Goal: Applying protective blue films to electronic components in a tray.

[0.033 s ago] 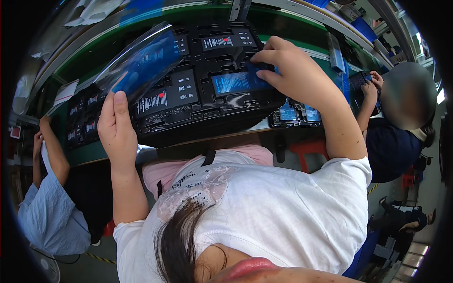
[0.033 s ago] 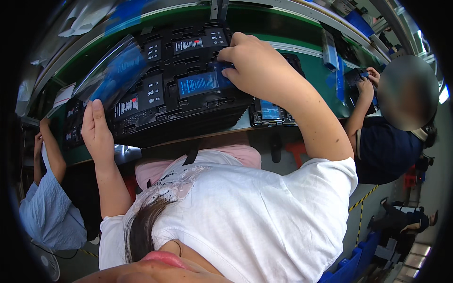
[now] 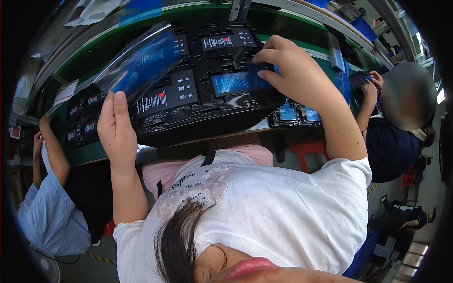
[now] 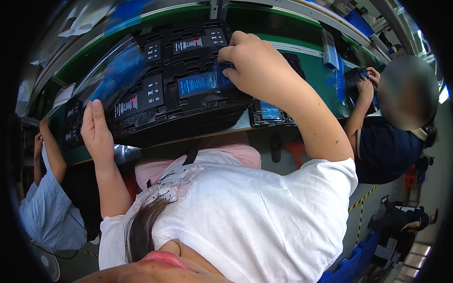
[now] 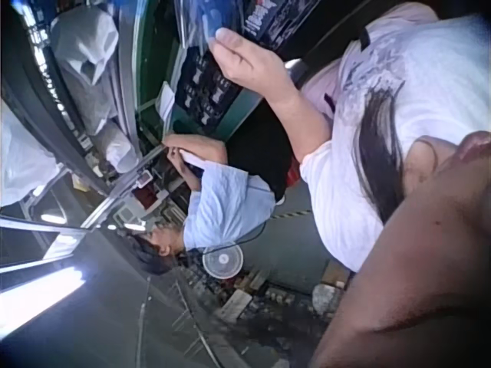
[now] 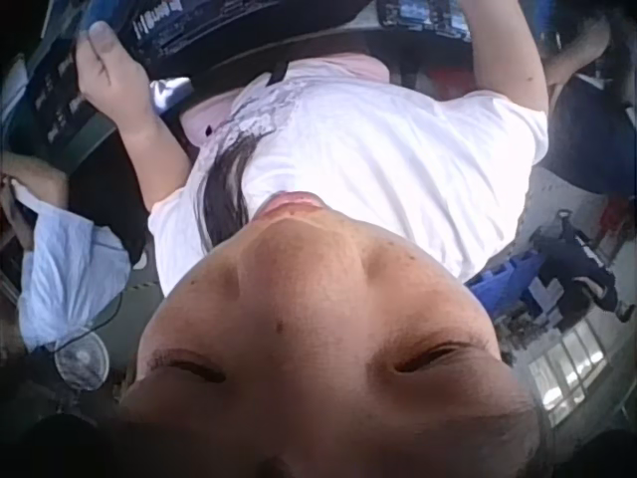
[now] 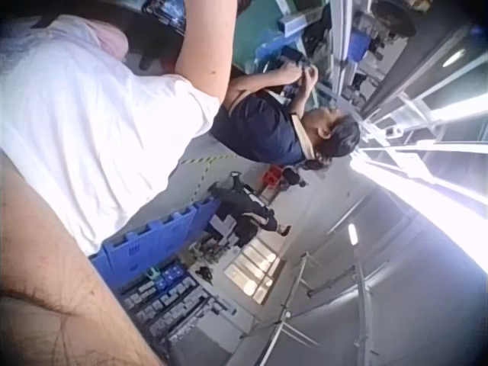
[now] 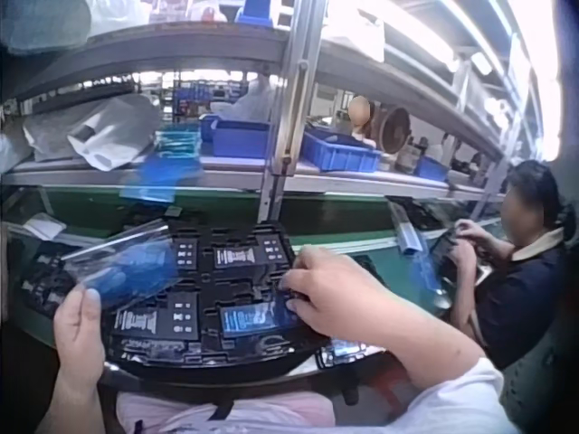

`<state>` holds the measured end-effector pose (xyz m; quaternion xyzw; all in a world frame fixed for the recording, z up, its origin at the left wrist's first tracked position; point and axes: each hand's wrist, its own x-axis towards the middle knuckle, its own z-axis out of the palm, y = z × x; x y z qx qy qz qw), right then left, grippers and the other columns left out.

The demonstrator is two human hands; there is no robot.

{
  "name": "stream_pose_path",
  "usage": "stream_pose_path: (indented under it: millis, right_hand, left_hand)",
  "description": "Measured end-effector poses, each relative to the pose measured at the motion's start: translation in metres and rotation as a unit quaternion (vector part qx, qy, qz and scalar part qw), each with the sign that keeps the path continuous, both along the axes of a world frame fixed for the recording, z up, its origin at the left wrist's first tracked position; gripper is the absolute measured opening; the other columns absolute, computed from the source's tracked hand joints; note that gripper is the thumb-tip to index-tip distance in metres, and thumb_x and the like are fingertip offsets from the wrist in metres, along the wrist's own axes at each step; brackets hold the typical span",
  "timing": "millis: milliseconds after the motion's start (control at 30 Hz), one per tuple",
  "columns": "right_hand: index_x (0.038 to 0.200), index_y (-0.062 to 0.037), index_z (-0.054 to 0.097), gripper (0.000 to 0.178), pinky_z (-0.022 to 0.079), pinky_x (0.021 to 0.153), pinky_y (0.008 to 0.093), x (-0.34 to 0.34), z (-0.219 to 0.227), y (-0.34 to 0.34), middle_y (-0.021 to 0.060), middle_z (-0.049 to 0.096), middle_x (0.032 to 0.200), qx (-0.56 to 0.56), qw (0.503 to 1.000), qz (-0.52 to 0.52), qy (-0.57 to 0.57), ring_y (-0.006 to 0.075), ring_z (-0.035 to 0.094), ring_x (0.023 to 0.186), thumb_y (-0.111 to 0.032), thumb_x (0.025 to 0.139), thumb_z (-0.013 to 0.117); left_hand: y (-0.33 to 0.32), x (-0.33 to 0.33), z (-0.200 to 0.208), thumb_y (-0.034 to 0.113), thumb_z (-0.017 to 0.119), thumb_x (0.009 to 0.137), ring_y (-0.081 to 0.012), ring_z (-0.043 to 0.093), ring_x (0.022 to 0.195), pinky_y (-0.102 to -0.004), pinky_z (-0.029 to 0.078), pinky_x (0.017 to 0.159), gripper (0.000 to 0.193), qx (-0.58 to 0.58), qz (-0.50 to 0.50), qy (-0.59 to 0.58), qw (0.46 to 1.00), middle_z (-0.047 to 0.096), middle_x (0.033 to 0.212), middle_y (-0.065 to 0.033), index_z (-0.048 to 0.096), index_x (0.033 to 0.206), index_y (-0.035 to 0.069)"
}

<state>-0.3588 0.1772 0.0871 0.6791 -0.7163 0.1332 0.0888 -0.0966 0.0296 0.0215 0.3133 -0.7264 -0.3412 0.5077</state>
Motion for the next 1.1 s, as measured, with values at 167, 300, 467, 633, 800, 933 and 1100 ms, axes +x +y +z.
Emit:
stream_pose_path:
  millis: [167, 300, 467, 633, 800, 933, 1100]
  right_hand:
    - [0.083, -0.0019, 0.061, 0.012, 0.045, 0.072, 0.0373, 0.006, -0.002, 0.005, 0.012, 0.055, 0.091, -0.014, 1.0, 0.011, -0.003, 0.0307, 0.055, 0.085, -0.004, 0.072, 0.064]
    - [0.08, -0.0024, 0.055, 0.014, 0.042, 0.071, 0.037, 0.027, 0.005, 0.02, 0.0104, 0.052, 0.082, -0.002, 0.995, 0.063, 0.084, 0.029, 0.053, 0.081, 0.001, 0.068, 0.062]
    - [0.083, -0.0023, 0.058, 0.016, 0.043, 0.069, 0.0353, 0.039, 0.018, 0.04, 0.0106, 0.053, 0.075, 0.079, 0.971, 0.227, 0.006, 0.0288, 0.055, 0.077, 0.0, 0.067, 0.06]
    - [0.086, -0.0034, 0.056, 0.01, 0.046, 0.057, 0.0302, 0.015, 0.024, 0.037, 0.0097, 0.057, 0.072, -0.008, 0.963, 0.144, -0.23, 0.0202, 0.056, 0.064, -0.002, 0.076, 0.059]
    - [0.091, -0.0054, 0.055, 0.008, 0.039, 0.05, 0.0177, -0.019, 0.013, 0.014, -0.0013, 0.053, 0.071, -0.004, 0.95, 0.031, -0.31, 0.0037, 0.049, 0.058, -0.01, 0.085, 0.058]
    - [0.094, -0.0094, 0.054, 0.018, 0.034, 0.045, 0.0154, -0.028, 0.011, 0.001, -0.0048, 0.05, 0.067, 0.072, 0.939, -0.013, -0.335, 0.0011, 0.044, 0.052, -0.023, 0.085, 0.062]
    - [0.091, -0.0086, 0.054, 0.019, 0.028, 0.043, 0.0162, -0.029, 0.011, -0.013, -0.0065, 0.049, 0.066, 0.087, 0.926, -0.002, -0.367, 0.0003, 0.04, 0.051, -0.022, 0.082, 0.064]
  left_hand:
    - [-0.003, 0.002, -0.003, 0.028, 0.049, 0.096, -0.0047, 0.043, 0.076, -0.0182, 0.035, 0.07, 0.036, 0.0, 0.01, -0.01, 1.0, 0.053, 0.083, -0.0006, 0.06, 0.102, -0.005]
    - [-0.005, 0.003, -0.004, 0.027, 0.048, 0.097, -0.0047, 0.043, 0.077, -0.0178, 0.035, 0.071, 0.036, -0.01, 0.005, -0.004, 1.0, 0.053, 0.084, -0.0008, 0.059, 0.103, -0.006]
    - [0.001, -0.002, -0.002, 0.027, 0.049, 0.097, -0.0043, 0.042, 0.075, -0.0177, 0.034, 0.069, 0.035, -0.031, 0.002, 0.014, 0.999, 0.052, 0.082, 0.0001, 0.059, 0.102, -0.006]
    - [0.012, -0.006, -0.006, 0.028, 0.049, 0.097, -0.0038, 0.04, 0.072, -0.0177, 0.033, 0.066, 0.035, -0.013, 0.012, 0.004, 1.0, 0.05, 0.078, 0.0012, 0.059, 0.099, -0.005]
    - [0.013, -0.009, -0.003, 0.028, 0.049, 0.096, -0.0039, 0.041, 0.073, -0.0178, 0.033, 0.066, 0.036, -0.01, 0.003, 0.005, 1.0, 0.051, 0.079, 0.0005, 0.059, 0.102, -0.006]
    - [0.007, -0.003, -0.003, 0.029, 0.05, 0.096, -0.004, 0.043, 0.074, -0.0176, 0.035, 0.067, 0.038, 0.014, -0.002, -0.02, 1.0, 0.054, 0.081, -0.0002, 0.058, 0.108, -0.007]
    - [0.002, 0.001, -0.001, 0.028, 0.05, 0.096, -0.0035, 0.044, 0.075, -0.0167, 0.035, 0.068, 0.039, 0.01, -0.001, -0.011, 1.0, 0.054, 0.083, 0.0001, 0.057, 0.11, -0.008]
